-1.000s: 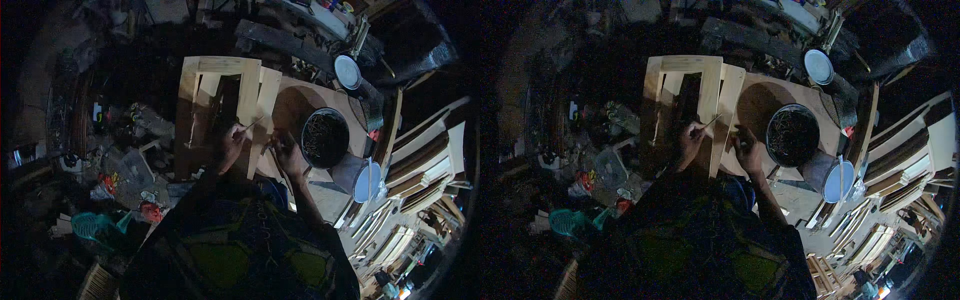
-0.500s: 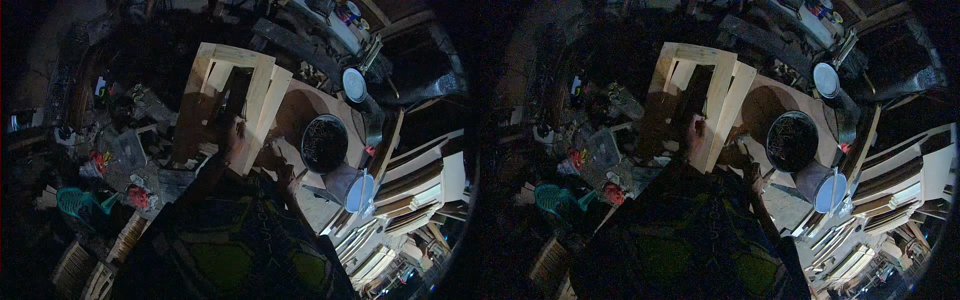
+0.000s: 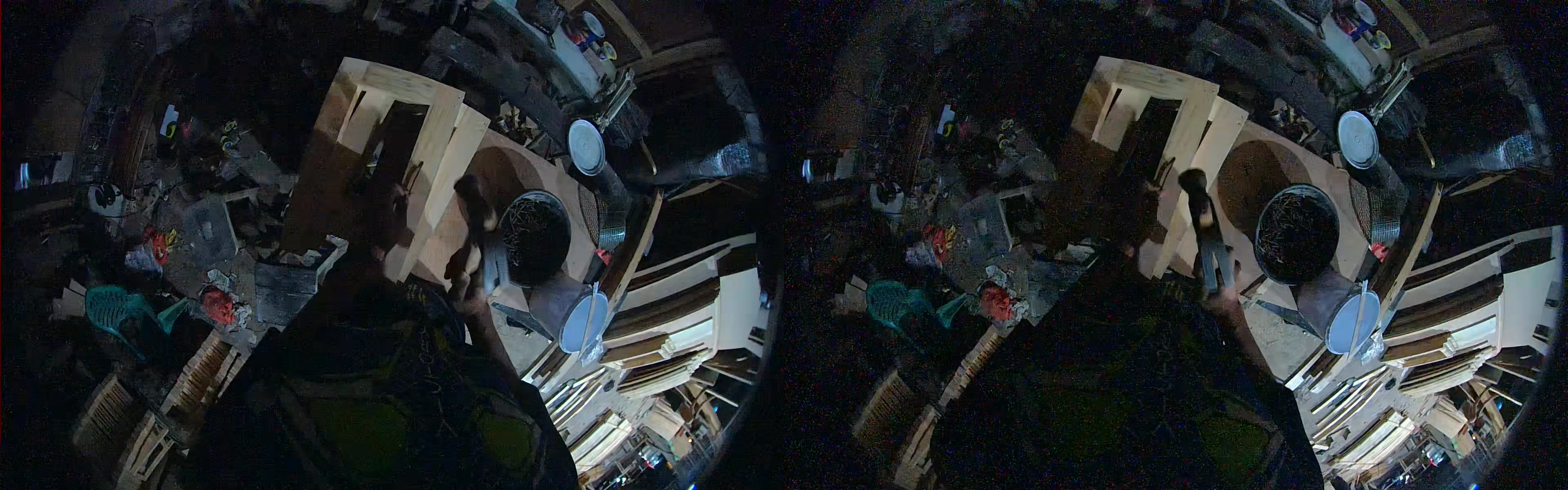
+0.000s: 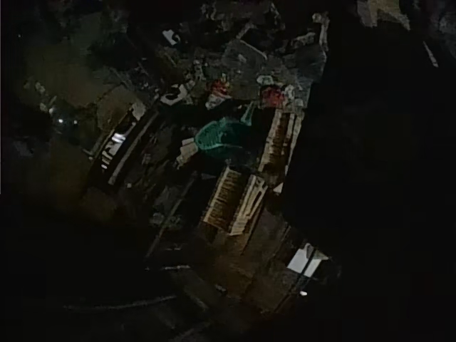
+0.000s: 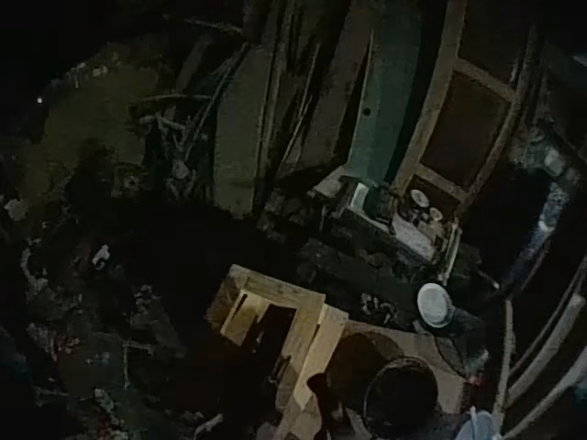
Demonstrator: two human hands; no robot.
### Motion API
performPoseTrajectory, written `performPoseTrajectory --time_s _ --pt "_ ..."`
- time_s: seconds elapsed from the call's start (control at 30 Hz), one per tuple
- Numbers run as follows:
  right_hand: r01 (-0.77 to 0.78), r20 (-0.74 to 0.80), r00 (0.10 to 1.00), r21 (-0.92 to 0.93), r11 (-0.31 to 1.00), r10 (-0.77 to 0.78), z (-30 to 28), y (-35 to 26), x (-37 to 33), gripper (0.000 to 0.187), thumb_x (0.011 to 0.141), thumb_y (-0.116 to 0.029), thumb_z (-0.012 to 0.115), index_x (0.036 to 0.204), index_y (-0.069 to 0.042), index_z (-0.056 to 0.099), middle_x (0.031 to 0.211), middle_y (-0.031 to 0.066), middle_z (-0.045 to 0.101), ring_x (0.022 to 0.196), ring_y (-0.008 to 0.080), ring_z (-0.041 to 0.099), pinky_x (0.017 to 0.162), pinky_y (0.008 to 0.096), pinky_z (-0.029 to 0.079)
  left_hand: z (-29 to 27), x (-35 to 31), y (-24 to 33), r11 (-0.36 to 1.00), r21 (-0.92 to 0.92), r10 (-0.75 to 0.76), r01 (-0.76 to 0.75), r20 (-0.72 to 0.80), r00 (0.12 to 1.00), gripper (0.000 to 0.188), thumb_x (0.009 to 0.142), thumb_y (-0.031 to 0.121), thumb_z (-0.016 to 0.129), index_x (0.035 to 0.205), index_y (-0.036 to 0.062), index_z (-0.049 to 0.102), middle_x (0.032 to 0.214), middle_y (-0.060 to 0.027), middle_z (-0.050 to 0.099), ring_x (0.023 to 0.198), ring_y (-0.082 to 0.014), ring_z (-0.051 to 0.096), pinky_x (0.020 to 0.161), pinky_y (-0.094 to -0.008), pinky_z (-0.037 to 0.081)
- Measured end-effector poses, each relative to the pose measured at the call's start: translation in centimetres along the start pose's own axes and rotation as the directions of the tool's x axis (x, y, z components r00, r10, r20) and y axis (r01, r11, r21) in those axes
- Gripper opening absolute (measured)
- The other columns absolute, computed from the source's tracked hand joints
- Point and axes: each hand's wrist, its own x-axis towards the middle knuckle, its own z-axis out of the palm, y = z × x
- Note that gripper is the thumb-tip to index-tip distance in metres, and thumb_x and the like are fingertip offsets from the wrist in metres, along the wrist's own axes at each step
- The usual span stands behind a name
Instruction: The recorder is using a hammer and nails to assemble wooden rectangular frames.
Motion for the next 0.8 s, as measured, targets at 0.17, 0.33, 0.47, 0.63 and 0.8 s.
performPoseTrajectory --time_s 0.17,0.33,0.47,0.63,0.8 --pt "0.080 0.032 0.997 -0.225 0.971 -0.074 0.8 -1.6 2.8 0.032 0.103 -0.019 0.047 0.124 0.004 0.051 0.083 0.0134 0.064 0.070 0.0214 0.063 0.056 0.0343 0.046 0.0 -0.1 -0.7 0.999 0.036 0.011 -0.011 -0.008 1.000 0.036 0.096 0.017 0.062 0.127 0.0011 0.054 0.116 -0.0167 0.061 0.107 -0.0273 0.058 0.093 -0.0393 0.047" --pt "-0.115 0.021 0.992 -0.274 0.955 0.125 -0.2 -3.8 3.4 0.043 0.101 -0.032 0.050 0.124 0.004 0.043 0.079 0.0183 0.056 0.067 0.0237 0.057 0.060 0.0373 0.042 -0.4 0.4 1.1 0.985 0.169 0.042 -0.041 -0.004 0.999 0.041 0.094 0.019 0.064 0.130 0.0006 0.053 0.118 -0.0189 0.060 0.107 -0.0302 0.058 0.093 -0.0405 0.048" --pt "-0.020 -0.071 0.997 -0.099 0.995 0.013 -0.7 -2.2 0.9 0.051 0.099 -0.042 0.047 0.127 0.001 0.046 0.096 0.0212 0.060 0.083 0.0268 0.058 0.073 0.0384 0.047 -1.7 0.4 2.9 0.849 0.508 0.149 -0.143 0.029 0.988 0.046 0.093 0.021 0.066 0.132 0.0001 0.053 0.120 -0.0206 0.060 0.107 -0.0325 0.058 0.093 -0.0415 0.048" --pt "0.379 -0.114 0.868 -0.476 0.793 -0.484 0.6 0.9 1.5 0.032 0.098 -0.024 0.051 0.102 0.007 0.058 0.067 0.0186 0.056 0.055 0.0333 0.053 0.051 0.0394 0.041 -0.2 -1.0 0.3 0.934 0.357 -0.056 0.004 0.135 0.989 0.055 0.091 0.012 0.067 0.140 0.0002 0.045 0.132 -0.0224 0.053 0.120 -0.0344 0.052 0.102 -0.0442 0.043" --pt "0.023 -0.074 0.997 -0.200 0.979 -0.038 0.5 0.1 2.8 0.059 0.099 -0.031 0.053 0.131 0.017 0.041 0.066 0.0190 0.054 0.058 0.0341 0.057 0.051 0.0438 0.041 1.2 -0.9 -1.7 0.998 -0.013 -0.060 0.061 0.046 0.997 0.062 0.092 0.006 0.062 0.147 0.0020 0.034 0.144 -0.0220 0.043 0.134 -0.0344 0.040 0.111 -0.0469 0.034"
